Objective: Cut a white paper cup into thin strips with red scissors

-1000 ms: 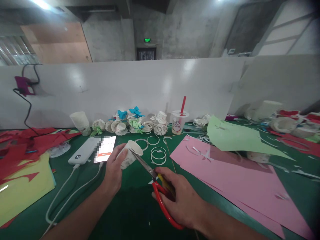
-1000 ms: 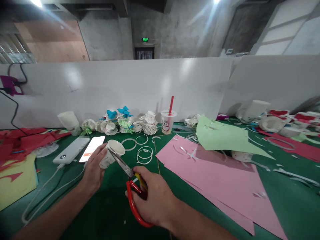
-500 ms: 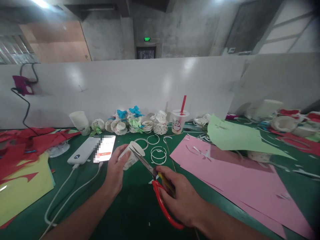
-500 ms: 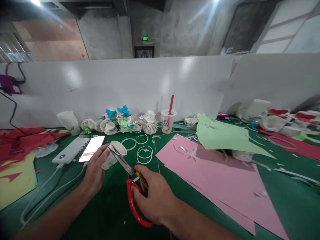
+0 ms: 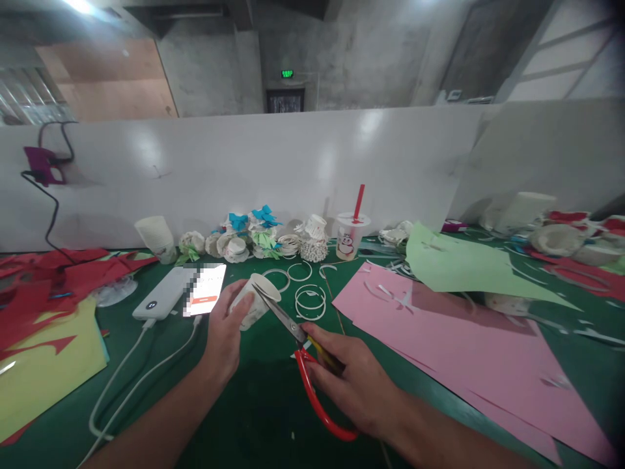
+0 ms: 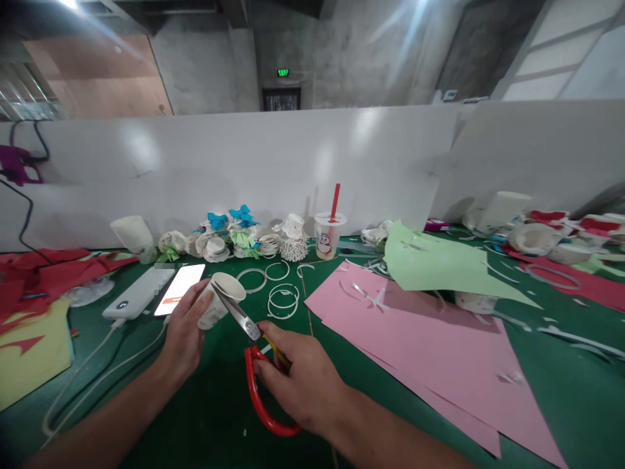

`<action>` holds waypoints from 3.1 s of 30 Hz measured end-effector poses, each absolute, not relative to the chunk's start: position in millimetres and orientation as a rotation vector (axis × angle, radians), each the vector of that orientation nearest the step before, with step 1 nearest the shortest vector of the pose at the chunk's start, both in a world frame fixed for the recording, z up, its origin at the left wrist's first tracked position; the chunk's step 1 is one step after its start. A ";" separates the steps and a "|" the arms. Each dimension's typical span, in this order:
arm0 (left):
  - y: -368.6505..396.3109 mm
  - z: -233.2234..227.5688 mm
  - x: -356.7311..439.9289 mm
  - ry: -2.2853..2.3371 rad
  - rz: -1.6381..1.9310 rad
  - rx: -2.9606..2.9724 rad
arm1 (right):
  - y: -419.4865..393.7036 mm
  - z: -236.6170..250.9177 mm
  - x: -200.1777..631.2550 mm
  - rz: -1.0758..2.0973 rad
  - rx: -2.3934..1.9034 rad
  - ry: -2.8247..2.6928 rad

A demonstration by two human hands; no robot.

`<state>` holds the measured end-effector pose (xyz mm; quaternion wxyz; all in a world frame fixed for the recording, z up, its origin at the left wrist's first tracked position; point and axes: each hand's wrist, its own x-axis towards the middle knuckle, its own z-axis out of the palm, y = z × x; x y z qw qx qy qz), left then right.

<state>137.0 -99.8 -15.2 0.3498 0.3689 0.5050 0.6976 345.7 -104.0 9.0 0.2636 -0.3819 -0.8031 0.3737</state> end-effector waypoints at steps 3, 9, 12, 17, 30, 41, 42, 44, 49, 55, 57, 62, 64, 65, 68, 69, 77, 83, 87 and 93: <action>-99.9 -15.1 136.3 1.321 1.817 0.956 | -104.6 10.3 345.4 1.060 -1.019 -2.175; -101.4 -13.5 137.8 1.414 1.835 1.069 | -108.3 11.2 345.0 1.149 -1.117 -2.085; -102.2 -13.3 139.4 1.476 1.845 1.149 | -110.9 13.1 343.5 1.212 -1.147 -2.049; -102.1 -15.5 138.7 1.459 1.855 1.147 | -111.1 13.4 341.8 1.183 -1.159 -2.031; -101.7 -18.3 138.0 1.473 1.861 1.132 | -109.1 10.4 343.3 1.066 -1.093 -2.122; -106.2 -14.5 132.4 1.637 1.784 1.459 | -110.8 17.1 342.9 1.197 -1.161 -2.074; -106.3 -14.4 131.9 1.651 1.776 1.478 | -110.2 16.8 343.0 1.180 -1.160 -2.081; -106.4 -14.2 131.2 1.667 1.770 1.507 | -108.8 15.8 343.5 1.126 -1.162 -2.094; -106.0 -13.9 132.3 1.675 1.776 1.495 | -106.7 13.8 344.3 1.097 -1.156 -2.122; -105.9 -14.9 132.9 1.645 1.798 1.438 | -108.3 13.0 343.1 1.144 -1.161 -2.100; -105.7 -14.7 132.7 1.660 1.800 1.459 | -108.1 14.0 342.7 1.145 -1.172 -2.092; -105.7 -11.6 133.6 1.701 1.751 1.512 | -107.7 19.4 341.9 1.196 -1.221 -2.070; -105.9 -10.5 134.3 1.711 1.743 1.504 | -107.5 20.7 341.8 1.200 -1.228 -2.058; -105.9 -10.2 134.7 1.711 1.741 1.496 | -107.1 20.8 341.8 1.195 -1.229 -2.052; -105.1 -11.0 136.3 1.638 1.772 1.429 | -104.8 19.0 342.5 1.150 -1.213 -2.035; -104.4 -11.6 137.0 1.571 1.807 1.368 | -104.0 17.6 342.7 1.132 -1.205 -2.033; -98.2 -16.8 137.8 1.189 1.813 0.720 | -105.5 6.5 340.0 1.141 -1.167 -2.018; -98.4 -15.6 139.8 1.144 1.782 0.771 | -102.8 8.4 341.6 1.140 -1.157 -2.039; -96.7 -16.7 140.0 1.164 1.820 0.780 | -102.7 11.0 342.0 1.137 -1.168 -2.049; -97.5 -15.6 139.7 1.189 1.875 0.746 | -107.4 14.1 340.5 1.151 -1.200 -2.067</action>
